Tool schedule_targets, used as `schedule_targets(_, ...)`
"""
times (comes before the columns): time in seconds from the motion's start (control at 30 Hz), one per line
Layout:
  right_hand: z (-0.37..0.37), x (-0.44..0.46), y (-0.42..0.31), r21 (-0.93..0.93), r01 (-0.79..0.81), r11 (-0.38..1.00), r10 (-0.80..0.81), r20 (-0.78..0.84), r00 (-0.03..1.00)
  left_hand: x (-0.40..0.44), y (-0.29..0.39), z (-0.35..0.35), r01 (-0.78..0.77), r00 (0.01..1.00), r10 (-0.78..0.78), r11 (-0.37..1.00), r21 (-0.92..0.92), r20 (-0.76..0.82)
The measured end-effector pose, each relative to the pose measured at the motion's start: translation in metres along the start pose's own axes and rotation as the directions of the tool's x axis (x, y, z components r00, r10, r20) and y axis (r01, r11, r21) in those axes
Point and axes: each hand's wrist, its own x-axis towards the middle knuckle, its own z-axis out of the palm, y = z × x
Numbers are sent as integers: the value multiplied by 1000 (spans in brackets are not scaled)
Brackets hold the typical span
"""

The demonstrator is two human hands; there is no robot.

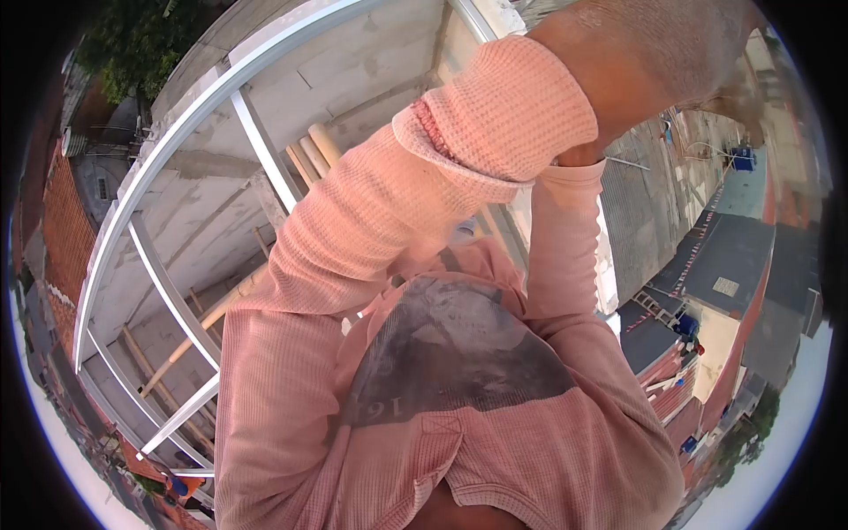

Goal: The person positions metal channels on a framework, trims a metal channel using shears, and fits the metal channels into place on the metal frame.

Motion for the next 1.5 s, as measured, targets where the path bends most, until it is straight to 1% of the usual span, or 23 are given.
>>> schedule_targets(0.03,-6,8,7,14,-10,1000,10,4,1000,1,-5,-1,-61,996,87,880,-471,33)
schedule_targets(0.07,-10,13,13,24,-23,999,23,16,1000,-9,-38,21,-264,962,253,746,-612,-106)
schedule_targets(0.1,-17,20,17,47,-37,998,35,41,999,-38,-58,25,-204,956,293,643,-738,-9)
schedule_targets(0.13,-22,25,20,67,-41,997,38,52,998,-86,-67,17,40,933,258,617,-786,250)
schedule_targets(0.2,-33,35,28,105,-49,993,42,71,997,-169,-92,19,388,765,187,629,-673,616)
schedule_targets(0.23,-35,37,34,130,-112,985,103,74,992,-251,-83,17,609,486,-42,733,-304,873)
schedule_targets(0.27,-40,39,36,154,-133,979,122,76,990,-314,-82,12,490,132,-41,871,-29,990)
schedule_targets(0.3,-45,40,36,176,-158,972,145,86,986,-382,-82,7,414,-138,-7,908,64,990)
schedule_targets(0.33,-49,40,39,197,-186,963,168,104,980,-440,-79,0,400,-290,0,909,121,957)
schedule_targets(0.4,-49,41,54,301,-224,927,194,129,973,-525,-77,-8,412,-399,-22,889,201,917)
schedule_targets(0.5,-53,40,61,471,-254,845,160,231,960,-574,-80,-1,451,-438,-77,843,293,896)
schedule_targets(0.63,-64,85,122,680,-430,594,-23,549,836,-606,-109,-10,445,-493,-146,805,393,858)
schedule_targets(0.8,-92,84,148,684,-481,548,140,492,859,-647,-151,-18,414,-538,-229,767,490,811)
schedule_targets(0.87,-128,75,148,575,-617,538,330,530,781,-660,-149,-14,405,-542,-247,761,507,803)
schedule_targets(1.0,-185,49,149,620,-611,492,368,488,791,-664,-145,-12,397,-514,-272,765,506,814)
schedule_targets(1.07,-183,24,135,574,-578,580,374,442,815,-647,-141,-6,406,-441,-274,788,463,854)
schedule_targets(1.13,-182,6,122,477,-524,706,387,360,849,-612,-122,-14,421,-269,-273,829,367,924)
schedule_targets(1.17,-174,4,102,510,-550,661,461,303,834,-595,-105,-29,433,-174,-258,847,309,951)
schedule_targets(1.27,-149,3,85,474,-420,774,455,45,889,-568,-51,-73,396,-34,-175,902,174,984)
schedule_targets(1.33,-138,3,80,508,-391,768,417,67,906,-574,-41,-69,316,58,-239,925,209,969)
schedule_targets(1.43,-123,10,73,525,-371,766,324,183,928,-579,-43,-55,267,116,-326,920,287,938)
schedule_targets(1.47,-123,13,76,575,-386,722,291,253,923,-578,-45,-54,323,74,-314,905,275,947)
schedule_targets(1.5,-123,15,78,622,-402,672,257,313,914,-581,-52,-53,556,-48,-272,792,252,961)
